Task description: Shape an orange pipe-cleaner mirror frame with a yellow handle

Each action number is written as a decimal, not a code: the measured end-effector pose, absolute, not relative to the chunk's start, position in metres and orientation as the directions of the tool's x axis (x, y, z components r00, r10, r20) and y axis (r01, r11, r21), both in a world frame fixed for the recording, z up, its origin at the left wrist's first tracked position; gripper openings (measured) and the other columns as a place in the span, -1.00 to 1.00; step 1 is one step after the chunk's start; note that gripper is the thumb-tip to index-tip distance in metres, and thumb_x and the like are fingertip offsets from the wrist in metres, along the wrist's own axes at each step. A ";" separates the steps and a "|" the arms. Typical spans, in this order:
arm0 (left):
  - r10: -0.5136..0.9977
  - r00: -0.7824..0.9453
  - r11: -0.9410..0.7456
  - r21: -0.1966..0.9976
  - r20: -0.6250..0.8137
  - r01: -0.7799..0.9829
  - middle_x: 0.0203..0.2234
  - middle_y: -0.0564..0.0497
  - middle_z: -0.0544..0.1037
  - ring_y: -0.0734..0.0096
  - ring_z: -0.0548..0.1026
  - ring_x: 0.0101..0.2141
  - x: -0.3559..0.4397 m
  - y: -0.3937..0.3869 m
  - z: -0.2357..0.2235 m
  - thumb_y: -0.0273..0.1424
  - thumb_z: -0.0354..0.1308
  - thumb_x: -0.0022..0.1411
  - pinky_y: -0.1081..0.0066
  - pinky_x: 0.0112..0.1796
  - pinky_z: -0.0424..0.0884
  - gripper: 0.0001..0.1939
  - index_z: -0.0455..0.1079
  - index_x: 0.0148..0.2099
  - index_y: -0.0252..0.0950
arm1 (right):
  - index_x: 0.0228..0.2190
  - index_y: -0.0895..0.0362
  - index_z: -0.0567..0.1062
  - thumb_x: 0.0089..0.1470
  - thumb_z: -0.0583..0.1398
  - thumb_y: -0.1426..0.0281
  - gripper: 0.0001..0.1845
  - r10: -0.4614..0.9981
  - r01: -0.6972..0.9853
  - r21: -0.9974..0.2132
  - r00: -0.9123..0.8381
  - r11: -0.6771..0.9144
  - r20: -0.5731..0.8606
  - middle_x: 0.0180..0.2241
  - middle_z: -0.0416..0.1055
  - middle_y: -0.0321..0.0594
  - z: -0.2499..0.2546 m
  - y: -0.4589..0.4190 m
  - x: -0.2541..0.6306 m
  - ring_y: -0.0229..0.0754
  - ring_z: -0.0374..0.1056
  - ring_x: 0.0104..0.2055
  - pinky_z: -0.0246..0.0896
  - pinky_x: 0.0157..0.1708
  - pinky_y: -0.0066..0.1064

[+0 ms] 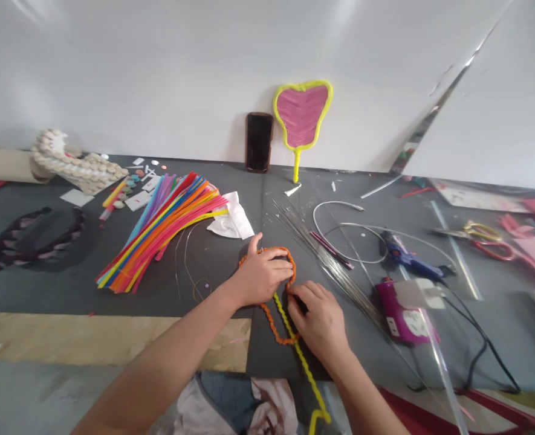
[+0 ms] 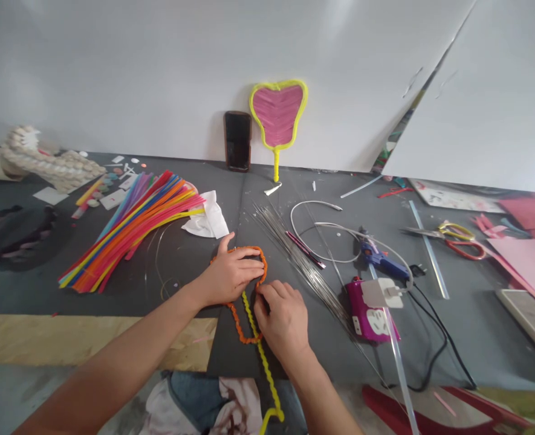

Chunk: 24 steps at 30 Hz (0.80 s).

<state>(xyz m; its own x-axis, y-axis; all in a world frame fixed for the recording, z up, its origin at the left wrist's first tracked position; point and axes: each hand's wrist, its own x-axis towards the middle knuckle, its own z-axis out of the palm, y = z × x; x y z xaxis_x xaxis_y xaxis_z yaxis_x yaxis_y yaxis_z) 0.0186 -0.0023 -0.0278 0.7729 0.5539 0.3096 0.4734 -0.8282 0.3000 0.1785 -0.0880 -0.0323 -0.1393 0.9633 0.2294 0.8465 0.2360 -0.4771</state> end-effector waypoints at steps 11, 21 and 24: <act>0.546 0.790 -0.828 0.328 0.279 0.456 -0.15 0.08 0.57 0.29 0.32 0.06 0.014 0.000 -0.023 -0.50 -0.06 0.21 -0.08 0.13 -0.37 -0.72 0.42 -0.14 -0.14 | -0.22 0.12 0.41 0.17 0.02 0.43 -0.80 0.968 0.691 -0.690 -0.061 0.217 0.244 -0.30 0.43 -0.16 -0.025 -0.084 0.199 -0.19 0.36 -0.24 0.25 -0.24 -0.40; 0.592 0.773 -0.792 0.340 0.227 0.507 -0.16 0.07 0.57 0.25 0.39 -0.04 0.008 0.000 -0.012 -0.37 0.04 0.21 -0.07 0.11 -0.31 -0.82 0.47 -0.22 -0.13 | -0.21 0.08 0.45 0.12 0.10 0.41 -0.81 0.856 0.744 -0.427 -0.478 0.514 0.198 -0.05 0.37 -0.10 -0.014 -0.068 0.199 -0.08 0.31 -0.11 0.25 -0.13 -0.20; 0.594 0.772 -0.791 0.338 0.227 0.509 -0.16 0.09 0.57 0.26 0.41 -0.05 0.007 0.000 -0.013 -0.36 0.05 0.21 -0.09 0.11 -0.36 -0.83 0.47 -0.22 -0.12 | -0.25 0.08 0.46 0.09 0.12 0.42 -0.84 0.856 0.748 -0.420 -0.481 0.514 0.190 -0.11 0.41 -0.12 -0.015 -0.066 0.199 -0.09 0.31 -0.17 0.23 -0.16 -0.21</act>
<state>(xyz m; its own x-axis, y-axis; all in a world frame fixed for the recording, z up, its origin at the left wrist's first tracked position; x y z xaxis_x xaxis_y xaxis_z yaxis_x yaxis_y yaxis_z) 0.0075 0.0000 -0.0130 0.7717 0.5939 0.2274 0.5094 -0.7913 0.3381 0.1987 -0.0662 -0.0155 -0.4815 0.8556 0.1902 0.7479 0.5142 -0.4199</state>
